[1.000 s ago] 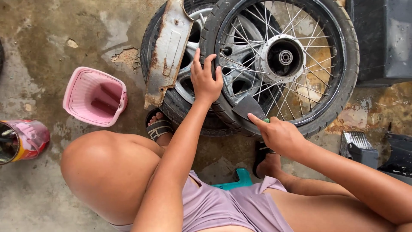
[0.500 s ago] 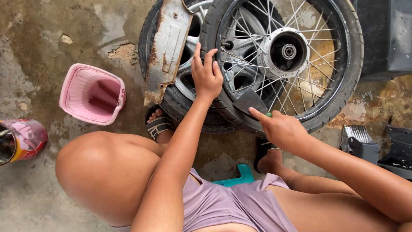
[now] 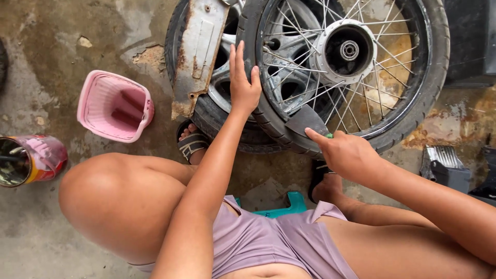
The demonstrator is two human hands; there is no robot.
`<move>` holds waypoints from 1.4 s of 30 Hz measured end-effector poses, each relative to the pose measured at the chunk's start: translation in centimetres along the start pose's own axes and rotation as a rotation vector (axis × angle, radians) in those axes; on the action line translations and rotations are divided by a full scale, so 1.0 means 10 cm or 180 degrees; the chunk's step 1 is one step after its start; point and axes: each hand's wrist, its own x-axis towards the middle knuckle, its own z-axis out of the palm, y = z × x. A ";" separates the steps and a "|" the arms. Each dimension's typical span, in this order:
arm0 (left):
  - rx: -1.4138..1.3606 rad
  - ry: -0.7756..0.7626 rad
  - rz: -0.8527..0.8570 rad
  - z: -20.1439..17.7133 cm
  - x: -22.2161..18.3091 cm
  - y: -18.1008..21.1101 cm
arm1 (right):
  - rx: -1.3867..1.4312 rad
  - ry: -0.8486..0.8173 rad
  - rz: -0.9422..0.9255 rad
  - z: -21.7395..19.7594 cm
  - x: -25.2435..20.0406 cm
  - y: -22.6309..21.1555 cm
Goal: The person sits on a small stool and uses a green-handled scraper to clean the sidewall of a motorcycle tire. They hold the tire steady with their left hand while scraping the surface with their right hand, working around the circumference of the tire.
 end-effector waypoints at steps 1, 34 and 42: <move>0.0023 0.0013 0.0006 -0.03 -0.01 -0.01 | 0.0009 0.0014 -0.0021 0.03 0.09 -0.03; 0.0745 0.0913 -0.0273 0.14 -0.01 0.22 | 0.0042 -0.0102 -0.0086 0.08 -0.05 0.15; 0.0726 0.0844 -0.0212 0.10 -0.05 0.18 | -0.0790 -0.0213 -0.0100 0.06 -0.10 0.02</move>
